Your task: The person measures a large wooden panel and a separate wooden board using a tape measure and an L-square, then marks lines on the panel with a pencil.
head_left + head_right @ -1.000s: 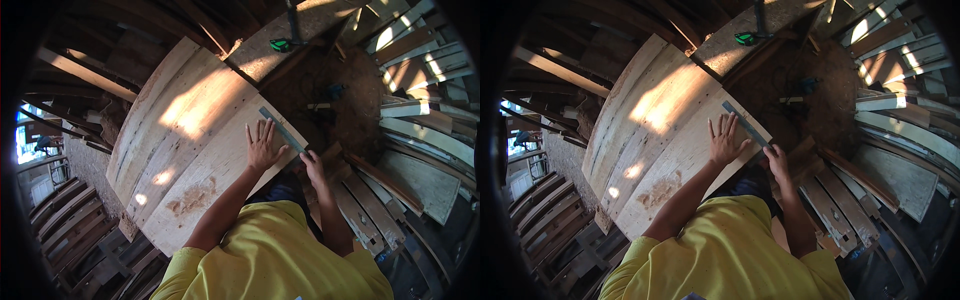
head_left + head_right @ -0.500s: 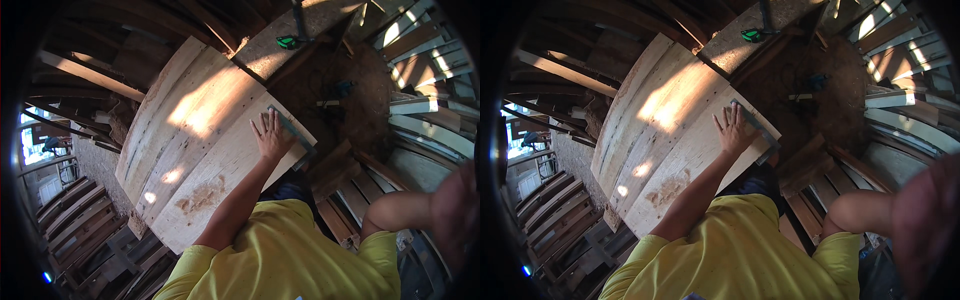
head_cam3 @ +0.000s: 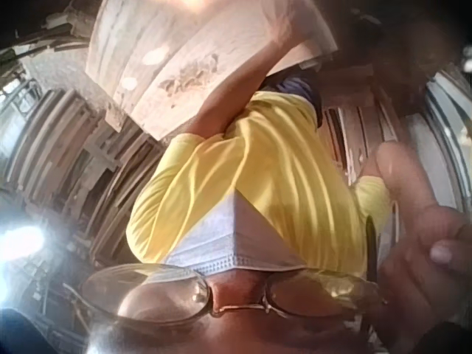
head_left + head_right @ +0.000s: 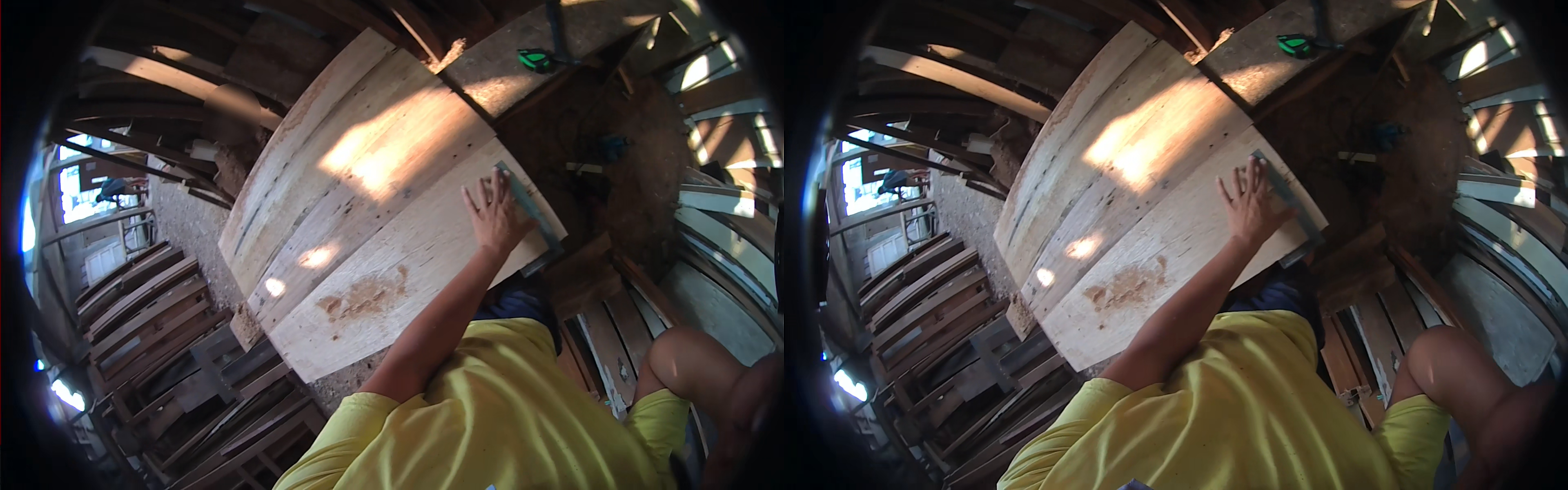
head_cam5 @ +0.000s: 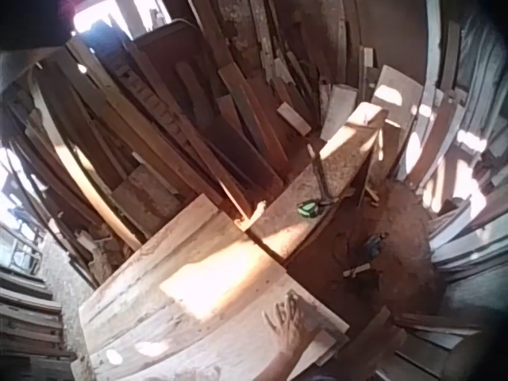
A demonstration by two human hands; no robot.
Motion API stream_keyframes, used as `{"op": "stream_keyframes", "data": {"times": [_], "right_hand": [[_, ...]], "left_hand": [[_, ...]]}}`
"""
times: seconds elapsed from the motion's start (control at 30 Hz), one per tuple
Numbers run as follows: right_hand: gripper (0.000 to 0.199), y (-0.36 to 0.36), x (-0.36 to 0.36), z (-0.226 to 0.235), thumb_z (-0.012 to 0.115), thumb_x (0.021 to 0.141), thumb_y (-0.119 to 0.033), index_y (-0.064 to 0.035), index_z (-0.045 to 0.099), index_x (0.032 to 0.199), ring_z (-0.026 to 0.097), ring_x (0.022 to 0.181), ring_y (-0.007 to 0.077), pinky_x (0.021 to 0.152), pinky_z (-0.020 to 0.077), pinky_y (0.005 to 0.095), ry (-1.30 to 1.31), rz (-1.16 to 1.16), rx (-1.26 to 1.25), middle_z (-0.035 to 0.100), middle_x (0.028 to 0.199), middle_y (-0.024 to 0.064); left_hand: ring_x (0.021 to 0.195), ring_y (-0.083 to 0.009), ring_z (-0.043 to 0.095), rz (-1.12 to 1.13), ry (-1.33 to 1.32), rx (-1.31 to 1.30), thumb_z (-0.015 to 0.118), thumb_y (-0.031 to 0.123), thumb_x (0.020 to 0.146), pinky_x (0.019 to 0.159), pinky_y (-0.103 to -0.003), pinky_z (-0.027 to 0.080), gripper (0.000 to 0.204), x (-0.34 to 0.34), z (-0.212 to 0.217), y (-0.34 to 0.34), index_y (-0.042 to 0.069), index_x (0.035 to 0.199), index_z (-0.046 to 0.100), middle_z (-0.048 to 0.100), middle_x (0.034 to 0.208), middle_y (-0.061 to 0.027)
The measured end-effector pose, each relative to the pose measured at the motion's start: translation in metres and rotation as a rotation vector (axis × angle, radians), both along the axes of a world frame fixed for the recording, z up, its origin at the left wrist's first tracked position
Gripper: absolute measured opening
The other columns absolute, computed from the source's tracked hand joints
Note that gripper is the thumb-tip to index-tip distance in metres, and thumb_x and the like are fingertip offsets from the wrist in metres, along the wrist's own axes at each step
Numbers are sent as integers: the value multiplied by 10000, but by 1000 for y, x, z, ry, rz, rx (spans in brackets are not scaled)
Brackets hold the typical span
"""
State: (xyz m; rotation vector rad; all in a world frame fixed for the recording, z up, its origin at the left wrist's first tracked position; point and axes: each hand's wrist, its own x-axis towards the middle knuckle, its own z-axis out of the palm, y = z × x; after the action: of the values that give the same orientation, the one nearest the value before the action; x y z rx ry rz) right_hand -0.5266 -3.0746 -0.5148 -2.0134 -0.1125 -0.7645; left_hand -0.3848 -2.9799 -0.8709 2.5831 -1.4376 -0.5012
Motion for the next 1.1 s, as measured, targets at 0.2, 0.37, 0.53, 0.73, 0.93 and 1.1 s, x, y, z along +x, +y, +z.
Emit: {"op": "stream_keyframes", "data": {"times": [0.2, 0.37, 0.53, 0.73, 0.93, 1.1], "right_hand": [[100, -44, 25, -87, 692, 868, -78, -38, 614, 915, 642, 668, 251, 653, 519, 373, 290, -315, 135, 614, 763, 93], [80, -94, 21, -271, 665, 932, -84, -27, 689, 984, 679, 676, 209, 669, 527, 321, 495, -556, 184, 698, 801, 104], [209, -69, -12, -317, 571, 1062, -81, -50, 743, 1177, 720, 748, 160, 711, 567, 318, 580, -586, 377, 778, 872, 89], [298, -30, -63, -350, 570, 1124, -219, -84, 691, 1360, 735, 827, 147, 738, 565, 301, 709, -711, 576, 795, 1001, 94], [307, -37, -52, -341, 636, 1097, -266, -40, 756, 1267, 746, 848, 173, 748, 581, 299, 727, -782, 451, 760, 1105, 117], [270, -55, -20, -340, 639, 1082, -198, -25, 756, 1252, 777, 917, 201, 773, 593, 305, 640, -626, 468, 773, 1095, 144]], "left_hand": [[1625, -405, 202, 27, -9, 37, 824, 719, 712, 1263, -738, 51, 1266, 4, 6, -5, 95, 1685, 307, 269, 1759, -101], [1605, -384, 244, -14, -19, 26, 827, 717, 709, 1255, -743, 113, 1267, 1, 8, -6, 94, 1682, 310, 291, 1747, -88], [1583, -387, 278, -25, -22, 0, 834, 709, 707, 1258, -737, 134, 1256, 7, 0, 0, 97, 1677, 322, 321, 1732, -86], [1562, -385, 308, -97, -39, 22, 825, 712, 725, 1253, -739, 169, 1243, 18, 5, -1, 94, 1676, 317, 339, 1720, -90], [1558, -394, 312, -116, -15, 87, 815, 697, 748, 1243, -746, 194, 1227, 25, 13, -4, 91, 1682, 300, 341, 1712, -99], [1568, -414, 296, -79, 15, 120, 813, 709, 738, 1224, -777, 187, 1252, 22, 19, -11, 69, 1680, 295, 321, 1718, -107]]}}
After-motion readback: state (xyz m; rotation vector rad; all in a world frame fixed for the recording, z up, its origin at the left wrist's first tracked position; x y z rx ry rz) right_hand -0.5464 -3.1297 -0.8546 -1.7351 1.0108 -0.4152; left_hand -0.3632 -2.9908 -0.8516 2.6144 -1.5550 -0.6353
